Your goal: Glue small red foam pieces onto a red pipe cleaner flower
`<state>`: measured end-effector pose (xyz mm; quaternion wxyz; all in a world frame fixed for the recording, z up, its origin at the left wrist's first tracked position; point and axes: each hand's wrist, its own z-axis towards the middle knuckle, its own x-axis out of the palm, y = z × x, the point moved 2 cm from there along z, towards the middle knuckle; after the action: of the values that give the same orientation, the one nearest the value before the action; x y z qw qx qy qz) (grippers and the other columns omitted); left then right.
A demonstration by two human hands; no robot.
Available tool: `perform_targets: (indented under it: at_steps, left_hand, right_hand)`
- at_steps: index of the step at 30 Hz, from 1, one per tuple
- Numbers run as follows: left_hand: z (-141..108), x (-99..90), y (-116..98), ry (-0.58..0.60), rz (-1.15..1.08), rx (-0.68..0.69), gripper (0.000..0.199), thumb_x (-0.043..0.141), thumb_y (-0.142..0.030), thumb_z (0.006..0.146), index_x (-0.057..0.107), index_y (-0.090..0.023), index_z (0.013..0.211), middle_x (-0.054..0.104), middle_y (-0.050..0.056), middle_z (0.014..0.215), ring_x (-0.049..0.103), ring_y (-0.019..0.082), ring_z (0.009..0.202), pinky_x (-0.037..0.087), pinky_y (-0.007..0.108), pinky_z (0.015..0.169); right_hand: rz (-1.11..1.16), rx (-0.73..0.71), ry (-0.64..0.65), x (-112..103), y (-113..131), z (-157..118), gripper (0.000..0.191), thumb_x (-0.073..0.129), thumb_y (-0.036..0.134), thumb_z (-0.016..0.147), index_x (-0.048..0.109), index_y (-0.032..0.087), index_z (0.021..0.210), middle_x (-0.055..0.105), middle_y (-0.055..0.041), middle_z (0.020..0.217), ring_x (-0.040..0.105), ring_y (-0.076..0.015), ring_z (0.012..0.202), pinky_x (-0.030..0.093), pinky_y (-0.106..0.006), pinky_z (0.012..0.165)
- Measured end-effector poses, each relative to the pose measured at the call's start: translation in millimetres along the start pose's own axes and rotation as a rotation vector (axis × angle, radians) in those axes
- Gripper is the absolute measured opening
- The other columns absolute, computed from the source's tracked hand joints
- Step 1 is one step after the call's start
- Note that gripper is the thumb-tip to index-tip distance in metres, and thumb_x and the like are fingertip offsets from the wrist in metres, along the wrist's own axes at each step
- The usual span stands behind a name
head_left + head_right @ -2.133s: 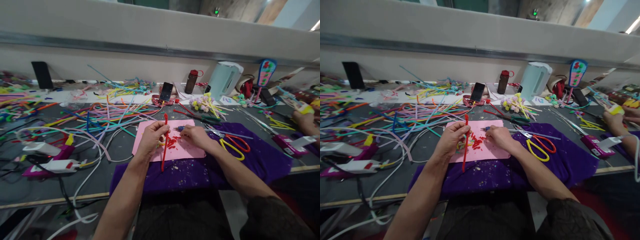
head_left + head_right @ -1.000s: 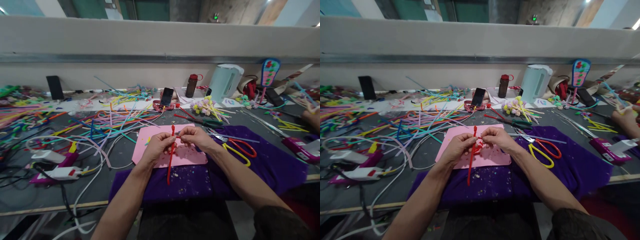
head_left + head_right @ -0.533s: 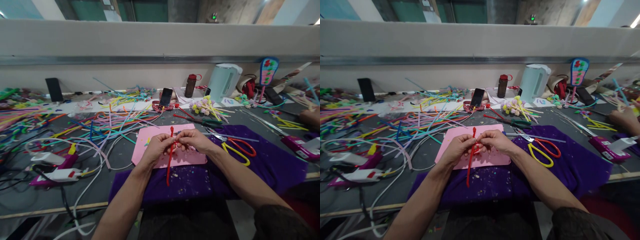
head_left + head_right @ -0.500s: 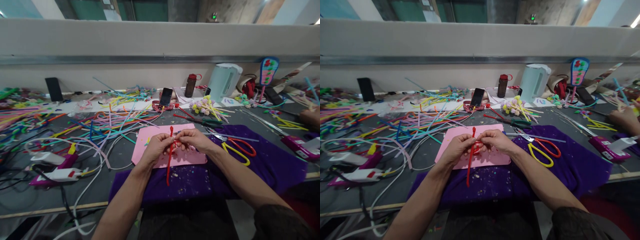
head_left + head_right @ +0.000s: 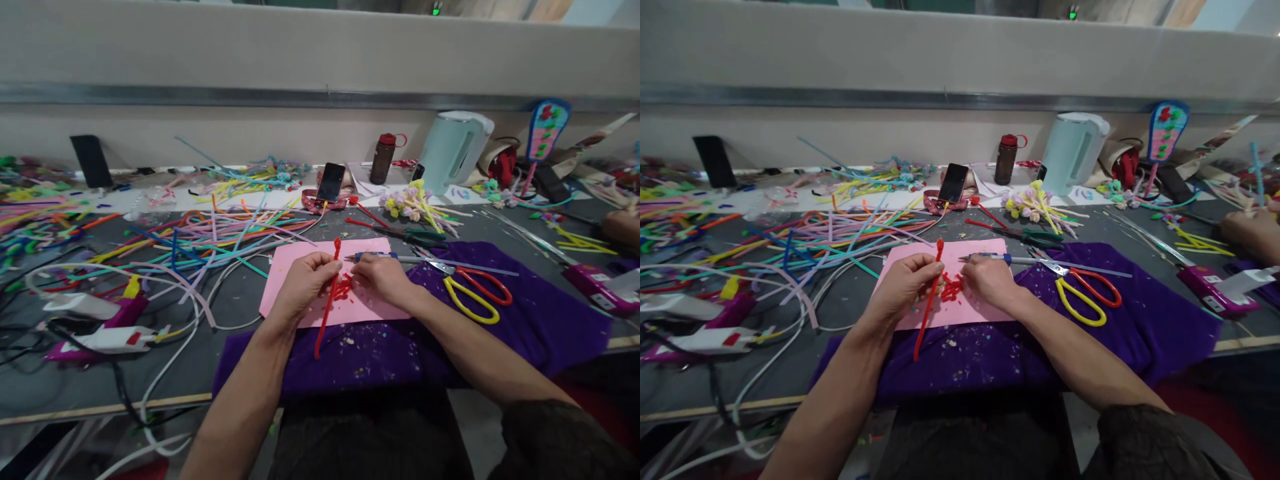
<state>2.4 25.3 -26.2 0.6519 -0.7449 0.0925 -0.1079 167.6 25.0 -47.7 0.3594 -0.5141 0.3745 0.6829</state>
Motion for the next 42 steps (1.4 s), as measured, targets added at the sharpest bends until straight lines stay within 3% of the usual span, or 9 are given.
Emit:
perform_targets:
  at_steps: [4,9,16,20,23,27,32,42]
  left_hand:
    - [-1,1.5,0,0.001,0.004,0.012,0.018,0.063,-0.029,0.068,0.051,-0.015,0.067,0.046,-0.007,0.046,0.036,0.003,0.035,0.028,0.016,0.037]
    - [0,1.0,1,-0.001,0.012,0.016,0.018,0.063,-0.03,0.068,0.051,-0.015,0.067,0.046,-0.007,0.045,0.036,0.003,0.035,0.027,0.016,0.037]
    - [0,-0.8,0,-0.013,-0.006,0.021,0.022,0.064,-0.034,0.065,0.052,-0.015,0.067,0.048,-0.006,0.048,0.038,0.003,0.036,0.029,0.016,0.038]
    - [-1,0.2,0,-0.009,0.012,0.021,0.023,0.064,-0.034,0.065,0.052,-0.015,0.066,0.046,-0.006,0.046,0.037,0.003,0.036,0.028,0.016,0.038]
    - [-1,0.8,0,-0.009,0.017,0.032,0.023,0.064,-0.034,0.065,0.051,-0.015,0.066,0.047,-0.006,0.047,0.037,0.003,0.036,0.028,0.016,0.037]
    - [-2,0.8,0,-0.01,-0.001,0.033,0.024,0.064,-0.035,0.066,0.052,-0.015,0.068,0.047,-0.006,0.049,0.038,0.004,0.038,0.03,0.016,0.039]
    - [-3,1.1,-2,0.018,0.017,0.033,0.023,0.062,-0.035,0.069,0.051,-0.015,0.069,0.049,-0.004,0.051,0.038,0.004,0.039,0.029,0.016,0.038]
    - [-4,-0.3,-3,0.018,0.007,0.048,0.023,0.063,-0.035,0.068,0.052,-0.015,0.069,0.049,-0.004,0.051,0.037,0.004,0.039,0.028,0.016,0.038]
  right_hand:
    - [-0.152,-0.035,0.037,8,12,8,0.028,0.04,0.028,0.085,0.065,0.017,0.082,0.062,-0.0076,0.087,0.059,-0.0193,0.075,0.034,-0.026,0.055]
    - [-0.223,-0.043,0.114,16,17,14,0.025,0.038,0.015,0.083,0.062,0.013,0.087,0.062,-0.0107,0.088,0.06,-0.0209,0.074,0.035,-0.026,0.052]
    - [-0.163,-0.062,0.067,0,5,-1,0.022,0.043,0.026,0.082,0.06,0.012,0.086,0.062,-0.0104,0.085,0.058,-0.0191,0.068,0.031,-0.026,0.052]
    - [-0.097,-0.186,0.06,-1,15,-3,0.023,0.041,0.025,0.084,0.057,0.017,0.1,0.06,-0.0075,0.088,0.056,-0.0165,0.071,0.029,-0.025,0.053]
    - [-0.12,-0.279,0.123,0,22,-4,0.023,0.041,0.027,0.086,0.06,0.02,0.096,0.059,-0.0069,0.082,0.054,-0.0167,0.071,0.028,-0.025,0.053]
    - [-0.158,-0.194,0.135,-11,14,-10,0.021,0.043,0.023,0.084,0.064,0.017,0.085,0.058,-0.0091,0.085,0.054,-0.017,0.072,0.027,-0.025,0.054]
    - [-0.072,-0.117,0.125,-26,-1,-15,0.025,0.045,0.018,0.08,0.061,0.021,0.099,0.06,-0.0069,0.092,0.055,-0.0159,0.074,0.028,-0.024,0.055]
    - [-0.061,-0.099,0.107,-19,-5,-11,0.021,0.046,0.019,0.081,0.062,0.018,0.095,0.063,-0.0074,0.09,0.056,-0.0154,0.072,0.028,-0.025,0.056]
